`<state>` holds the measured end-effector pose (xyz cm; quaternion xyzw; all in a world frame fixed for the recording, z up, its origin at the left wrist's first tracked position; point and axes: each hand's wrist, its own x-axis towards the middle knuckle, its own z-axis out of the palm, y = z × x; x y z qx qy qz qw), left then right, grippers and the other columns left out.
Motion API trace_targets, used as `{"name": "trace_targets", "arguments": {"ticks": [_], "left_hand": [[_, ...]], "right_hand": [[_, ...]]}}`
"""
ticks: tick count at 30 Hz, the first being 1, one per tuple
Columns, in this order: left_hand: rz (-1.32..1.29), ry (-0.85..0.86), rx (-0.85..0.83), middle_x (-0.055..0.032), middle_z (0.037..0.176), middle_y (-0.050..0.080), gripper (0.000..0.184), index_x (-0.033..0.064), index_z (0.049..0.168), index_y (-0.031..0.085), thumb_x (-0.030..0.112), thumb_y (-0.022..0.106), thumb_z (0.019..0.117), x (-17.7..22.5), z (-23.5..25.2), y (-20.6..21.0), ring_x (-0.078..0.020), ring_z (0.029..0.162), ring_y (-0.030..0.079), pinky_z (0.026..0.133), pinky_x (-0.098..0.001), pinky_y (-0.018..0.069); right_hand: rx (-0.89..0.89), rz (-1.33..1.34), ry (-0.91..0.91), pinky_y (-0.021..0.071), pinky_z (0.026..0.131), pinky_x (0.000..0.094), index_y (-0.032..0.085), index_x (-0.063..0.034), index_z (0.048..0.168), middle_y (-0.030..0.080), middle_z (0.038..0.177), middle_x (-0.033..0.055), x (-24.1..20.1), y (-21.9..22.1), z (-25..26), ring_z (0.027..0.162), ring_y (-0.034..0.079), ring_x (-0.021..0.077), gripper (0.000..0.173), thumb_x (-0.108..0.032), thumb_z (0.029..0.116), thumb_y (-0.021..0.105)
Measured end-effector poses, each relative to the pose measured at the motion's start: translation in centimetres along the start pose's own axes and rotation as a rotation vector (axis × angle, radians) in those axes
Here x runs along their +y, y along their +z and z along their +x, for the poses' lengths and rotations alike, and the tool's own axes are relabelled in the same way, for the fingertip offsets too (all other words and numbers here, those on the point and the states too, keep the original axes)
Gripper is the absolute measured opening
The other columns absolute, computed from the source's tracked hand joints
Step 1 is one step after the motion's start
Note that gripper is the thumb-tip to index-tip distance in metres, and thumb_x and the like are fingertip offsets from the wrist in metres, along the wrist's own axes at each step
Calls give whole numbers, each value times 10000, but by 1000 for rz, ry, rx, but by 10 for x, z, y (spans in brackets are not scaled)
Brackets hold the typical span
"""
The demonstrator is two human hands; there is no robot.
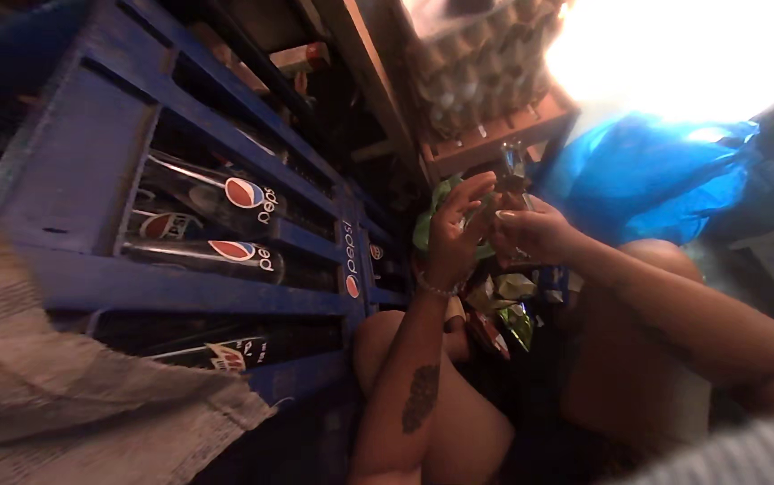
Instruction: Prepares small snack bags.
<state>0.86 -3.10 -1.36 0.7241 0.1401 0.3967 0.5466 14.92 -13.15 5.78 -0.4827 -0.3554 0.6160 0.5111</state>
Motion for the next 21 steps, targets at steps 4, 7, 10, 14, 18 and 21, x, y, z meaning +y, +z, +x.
{"name": "trace_targets", "arguments": {"ticks": [4,7,10,14,18,21], "left_hand": [[-7,3,-3,-153,1352,630,360,-83,1329,587,117,549,1033,2,0,0,-160,1241,605,1051,-310,501],[-9,10,-4,-155,1355,628,374,-87,1342,574,104,517,1025,0,0,-1,-163,1239,609,1052,-313,502],[-34,-42,27,-124,1343,624,343,-76,1317,592,115,513,1043,4,-1,2,-121,1205,613,1032,-283,512],[-122,-46,54,-174,1354,621,365,-104,1315,567,130,436,1068,-3,-2,0,-185,1244,607,1070,-348,496],[-221,-82,92,-139,1327,651,441,-55,1322,579,222,302,1119,0,0,-3,-207,1196,644,1028,-382,531],[-299,-105,105,-117,1289,677,420,-14,1260,613,191,275,1117,5,2,-5,-218,1174,663,991,-391,557]], "right_hand": [[36,-34,35,472,554,165,554,-53,842,481,594,-39,-9,8,-6,496,486,35,266,22,1035,389],[-14,18,-5,464,566,161,562,-80,811,488,593,-61,4,1,-1,513,484,18,265,13,1016,423],[-74,21,-41,483,574,173,580,-86,829,511,611,-63,20,-6,8,532,506,19,236,-43,1027,459],[-226,9,-207,532,569,219,619,-131,887,589,657,-60,68,-27,35,574,578,38,138,-200,984,549],[-238,-79,-162,511,577,191,611,-104,919,574,657,-70,69,-24,34,578,563,19,124,-157,999,533],[-248,-127,-121,503,574,184,619,-93,923,581,668,-69,69,-22,34,585,562,11,107,-140,985,546]]}}
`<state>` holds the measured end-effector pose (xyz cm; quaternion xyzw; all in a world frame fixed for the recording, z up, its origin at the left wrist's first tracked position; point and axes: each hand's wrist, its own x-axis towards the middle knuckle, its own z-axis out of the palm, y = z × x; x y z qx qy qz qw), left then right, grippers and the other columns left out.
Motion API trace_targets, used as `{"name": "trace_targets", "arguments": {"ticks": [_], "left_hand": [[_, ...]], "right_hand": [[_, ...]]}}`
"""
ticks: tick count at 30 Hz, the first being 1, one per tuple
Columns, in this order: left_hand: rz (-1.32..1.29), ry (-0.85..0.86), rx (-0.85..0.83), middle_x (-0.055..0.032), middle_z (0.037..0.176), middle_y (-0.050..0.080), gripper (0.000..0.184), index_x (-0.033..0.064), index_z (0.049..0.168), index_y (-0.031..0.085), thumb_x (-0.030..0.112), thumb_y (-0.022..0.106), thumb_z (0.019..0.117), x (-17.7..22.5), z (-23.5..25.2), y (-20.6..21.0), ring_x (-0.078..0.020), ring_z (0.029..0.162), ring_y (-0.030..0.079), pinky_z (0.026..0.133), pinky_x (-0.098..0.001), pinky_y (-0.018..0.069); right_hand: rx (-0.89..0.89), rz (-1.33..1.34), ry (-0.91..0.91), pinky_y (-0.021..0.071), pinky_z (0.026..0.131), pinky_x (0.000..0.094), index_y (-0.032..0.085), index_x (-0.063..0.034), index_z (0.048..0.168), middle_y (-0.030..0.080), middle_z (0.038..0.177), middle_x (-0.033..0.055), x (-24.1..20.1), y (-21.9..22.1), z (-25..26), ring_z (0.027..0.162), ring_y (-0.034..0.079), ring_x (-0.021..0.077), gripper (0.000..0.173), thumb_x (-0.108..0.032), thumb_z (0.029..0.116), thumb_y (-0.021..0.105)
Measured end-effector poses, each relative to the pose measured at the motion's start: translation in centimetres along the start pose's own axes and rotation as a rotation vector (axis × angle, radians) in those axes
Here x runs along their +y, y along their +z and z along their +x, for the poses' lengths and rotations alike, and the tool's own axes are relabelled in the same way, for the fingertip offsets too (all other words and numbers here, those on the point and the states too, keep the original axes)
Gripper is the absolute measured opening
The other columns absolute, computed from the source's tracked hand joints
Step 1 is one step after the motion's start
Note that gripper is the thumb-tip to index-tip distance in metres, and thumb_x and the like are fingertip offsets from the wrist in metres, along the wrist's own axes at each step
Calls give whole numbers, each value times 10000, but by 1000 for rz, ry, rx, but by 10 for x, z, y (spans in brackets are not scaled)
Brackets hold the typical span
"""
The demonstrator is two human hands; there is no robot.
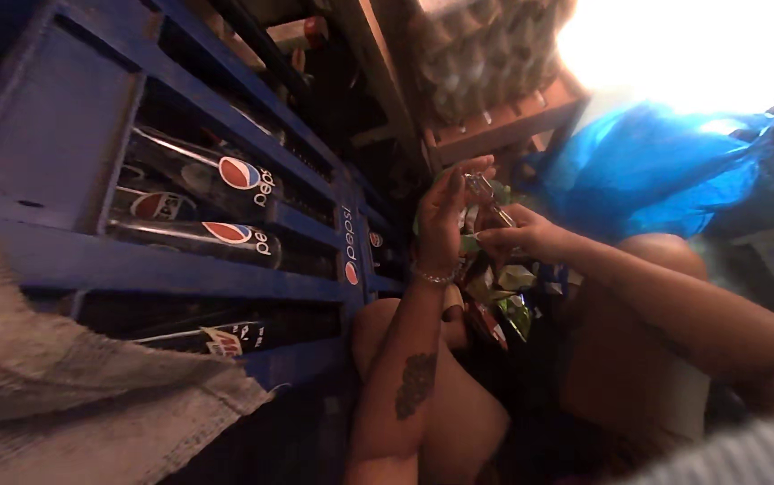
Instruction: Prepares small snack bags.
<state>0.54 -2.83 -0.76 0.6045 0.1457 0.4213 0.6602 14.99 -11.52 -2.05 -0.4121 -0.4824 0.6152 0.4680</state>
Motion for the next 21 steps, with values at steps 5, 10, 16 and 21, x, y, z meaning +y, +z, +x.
{"name": "trace_targets", "arguments": {"ticks": [5,10,16,21], "left_hand": [[-109,-5,5,-91,1192,711,352,36,1121,660,134,323,1100,1,-1,-2,-214,1116,688,971,-389,571],[-137,34,-45,-71,1190,717,261,73,1094,711,183,475,1074,-1,0,-8,-193,1096,693,943,-365,583],[-121,-8,-52,-119,1227,712,364,-21,1255,650,111,351,1096,0,0,-5,-220,1148,681,1015,-392,547],[-109,49,-58,-133,1319,669,372,-18,1384,558,174,410,1101,-4,-1,-1,-248,1214,650,1034,-411,540]], "right_hand": [[-33,-26,28,501,587,193,621,-95,930,581,680,-57,0,1,0,601,563,20,109,-166,984,557],[-12,-114,23,497,553,182,615,-88,905,566,660,-69,-4,-2,-3,569,550,9,130,-152,995,548],[327,-704,-81,545,685,381,673,-52,1175,672,874,63,-2,-12,-1,729,628,148,264,-217,969,676],[466,-864,-111,555,743,510,662,-62,1130,687,943,106,-2,-23,2,819,672,250,289,-281,949,714]]}}
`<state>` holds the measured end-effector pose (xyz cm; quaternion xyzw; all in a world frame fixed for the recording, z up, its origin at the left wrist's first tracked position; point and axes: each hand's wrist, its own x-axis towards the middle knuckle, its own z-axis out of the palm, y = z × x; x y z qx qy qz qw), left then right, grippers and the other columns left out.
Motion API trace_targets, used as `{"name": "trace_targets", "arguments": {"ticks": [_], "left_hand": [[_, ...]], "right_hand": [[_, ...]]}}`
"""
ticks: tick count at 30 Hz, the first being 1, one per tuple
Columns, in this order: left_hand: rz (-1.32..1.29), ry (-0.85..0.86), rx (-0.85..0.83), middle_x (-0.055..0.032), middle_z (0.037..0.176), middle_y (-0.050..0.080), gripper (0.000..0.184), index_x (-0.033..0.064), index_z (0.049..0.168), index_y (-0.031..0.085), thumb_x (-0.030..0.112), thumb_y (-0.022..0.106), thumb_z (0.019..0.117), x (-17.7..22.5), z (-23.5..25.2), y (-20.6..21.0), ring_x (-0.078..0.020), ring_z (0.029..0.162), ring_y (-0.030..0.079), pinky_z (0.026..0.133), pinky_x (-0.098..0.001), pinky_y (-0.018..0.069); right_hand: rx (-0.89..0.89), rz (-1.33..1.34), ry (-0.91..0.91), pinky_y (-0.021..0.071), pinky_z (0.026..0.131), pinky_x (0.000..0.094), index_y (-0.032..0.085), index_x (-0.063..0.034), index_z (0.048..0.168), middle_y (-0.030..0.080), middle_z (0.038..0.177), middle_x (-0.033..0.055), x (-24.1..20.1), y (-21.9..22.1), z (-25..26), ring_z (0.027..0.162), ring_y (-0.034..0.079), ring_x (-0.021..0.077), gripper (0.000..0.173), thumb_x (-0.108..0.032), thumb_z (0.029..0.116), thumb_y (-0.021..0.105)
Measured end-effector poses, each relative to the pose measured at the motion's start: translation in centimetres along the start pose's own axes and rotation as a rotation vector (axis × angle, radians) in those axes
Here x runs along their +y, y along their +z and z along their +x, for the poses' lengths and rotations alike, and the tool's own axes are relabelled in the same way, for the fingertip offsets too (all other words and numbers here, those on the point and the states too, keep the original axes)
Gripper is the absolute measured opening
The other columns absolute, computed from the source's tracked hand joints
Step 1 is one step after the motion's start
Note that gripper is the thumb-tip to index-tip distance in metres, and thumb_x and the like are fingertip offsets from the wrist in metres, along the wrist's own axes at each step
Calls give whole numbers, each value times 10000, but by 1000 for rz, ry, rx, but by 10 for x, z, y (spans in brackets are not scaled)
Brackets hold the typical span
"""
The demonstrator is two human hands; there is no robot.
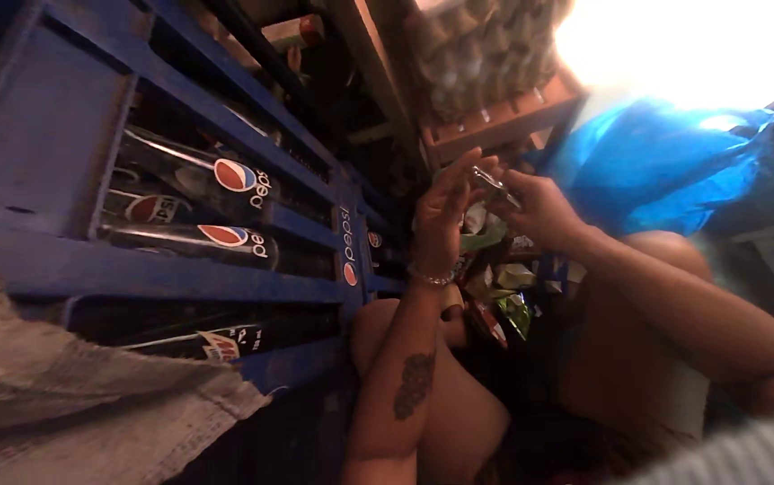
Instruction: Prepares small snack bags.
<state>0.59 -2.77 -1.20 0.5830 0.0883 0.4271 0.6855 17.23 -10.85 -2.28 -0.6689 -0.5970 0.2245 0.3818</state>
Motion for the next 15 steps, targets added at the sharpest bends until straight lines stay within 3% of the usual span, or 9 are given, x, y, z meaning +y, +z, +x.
{"name": "trace_targets", "arguments": {"ticks": [3,8,15], "left_hand": [[113,186,59,-123,1306,672,317,-28,1292,627,102,631,1003,-6,-1,4,-241,1172,673,1003,-403,571],[173,331,139,-103,1240,695,208,8,1159,713,54,693,957,-13,-3,4,-228,1127,687,969,-392,589],[146,310,181,-57,1193,708,131,42,1047,766,14,698,938,-12,-3,7,-179,1108,682,955,-347,586]], "right_hand": [[57,-24,-24,544,723,507,664,-42,1092,674,920,118,0,0,-1,794,656,260,307,-304,943,724],[113,-75,-88,526,658,478,658,-37,1070,654,896,112,0,3,-4,734,627,246,301,-301,940,717],[119,-96,-109,509,633,463,644,-32,1020,635,874,106,0,4,-5,715,608,241,262,-265,927,721]]}}
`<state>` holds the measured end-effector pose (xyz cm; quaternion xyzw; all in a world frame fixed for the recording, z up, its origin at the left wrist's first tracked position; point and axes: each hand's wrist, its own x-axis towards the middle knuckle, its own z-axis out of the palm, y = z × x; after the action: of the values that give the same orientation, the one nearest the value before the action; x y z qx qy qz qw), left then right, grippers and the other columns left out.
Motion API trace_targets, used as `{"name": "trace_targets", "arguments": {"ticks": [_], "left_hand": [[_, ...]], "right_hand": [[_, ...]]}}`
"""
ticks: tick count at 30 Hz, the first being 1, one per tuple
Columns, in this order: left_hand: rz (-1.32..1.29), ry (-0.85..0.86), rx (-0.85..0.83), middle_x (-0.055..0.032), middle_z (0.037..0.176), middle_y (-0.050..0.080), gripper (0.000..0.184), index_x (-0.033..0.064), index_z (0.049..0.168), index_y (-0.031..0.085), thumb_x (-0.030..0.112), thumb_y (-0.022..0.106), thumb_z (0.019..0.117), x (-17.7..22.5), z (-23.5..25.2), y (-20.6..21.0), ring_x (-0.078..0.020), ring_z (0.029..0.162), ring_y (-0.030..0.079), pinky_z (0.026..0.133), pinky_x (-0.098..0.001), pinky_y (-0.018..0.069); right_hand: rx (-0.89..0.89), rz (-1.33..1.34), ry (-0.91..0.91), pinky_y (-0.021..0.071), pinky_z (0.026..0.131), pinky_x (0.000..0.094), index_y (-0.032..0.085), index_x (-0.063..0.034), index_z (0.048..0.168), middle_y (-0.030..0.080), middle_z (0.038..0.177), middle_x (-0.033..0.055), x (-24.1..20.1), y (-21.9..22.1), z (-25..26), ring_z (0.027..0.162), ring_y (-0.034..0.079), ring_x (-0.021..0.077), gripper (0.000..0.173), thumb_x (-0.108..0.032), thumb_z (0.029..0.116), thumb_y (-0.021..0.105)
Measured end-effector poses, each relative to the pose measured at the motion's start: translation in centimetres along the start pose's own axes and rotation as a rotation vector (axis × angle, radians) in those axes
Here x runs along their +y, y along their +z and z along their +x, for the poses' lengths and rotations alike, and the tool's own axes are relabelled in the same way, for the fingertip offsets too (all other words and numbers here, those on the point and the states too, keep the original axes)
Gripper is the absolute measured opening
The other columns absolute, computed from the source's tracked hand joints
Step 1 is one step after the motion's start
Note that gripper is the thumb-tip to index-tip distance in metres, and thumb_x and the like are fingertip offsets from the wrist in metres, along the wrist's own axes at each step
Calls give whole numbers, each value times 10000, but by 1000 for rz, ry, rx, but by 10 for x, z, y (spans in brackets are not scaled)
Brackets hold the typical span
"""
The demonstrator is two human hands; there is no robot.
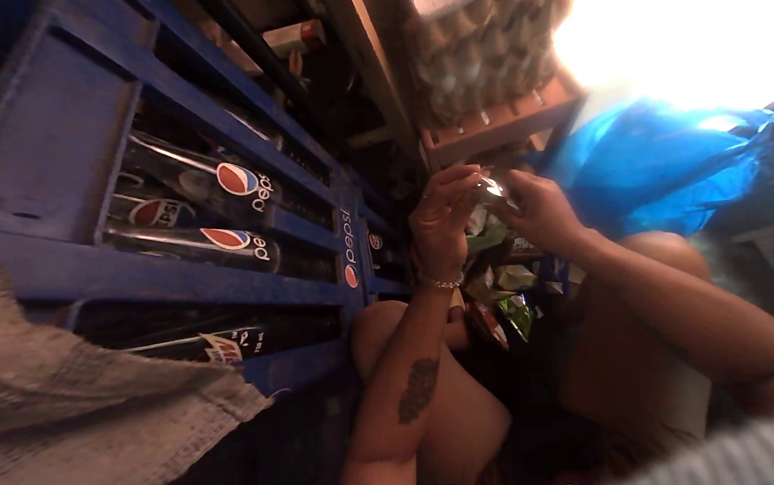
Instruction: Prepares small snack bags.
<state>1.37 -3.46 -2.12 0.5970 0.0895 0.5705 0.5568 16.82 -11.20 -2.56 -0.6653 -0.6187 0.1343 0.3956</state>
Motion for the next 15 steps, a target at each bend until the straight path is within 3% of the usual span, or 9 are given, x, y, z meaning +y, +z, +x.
{"name": "trace_targets", "arguments": {"ticks": [7,15], "left_hand": [[-49,-31,-2,-45,1174,710,139,58,1027,778,-3,708,923,3,1,0,-184,1090,690,949,-361,595],[-25,4,-24,-42,1194,705,169,61,1088,758,66,739,921,2,1,0,-159,1087,686,920,-318,596]], "right_hand": [[-11,-9,-14,522,627,466,646,-36,1039,639,886,109,-2,0,0,715,618,248,258,-250,922,728],[52,-21,-51,529,619,442,653,-28,1033,645,902,112,-3,-3,0,713,622,238,237,-217,911,728]]}}
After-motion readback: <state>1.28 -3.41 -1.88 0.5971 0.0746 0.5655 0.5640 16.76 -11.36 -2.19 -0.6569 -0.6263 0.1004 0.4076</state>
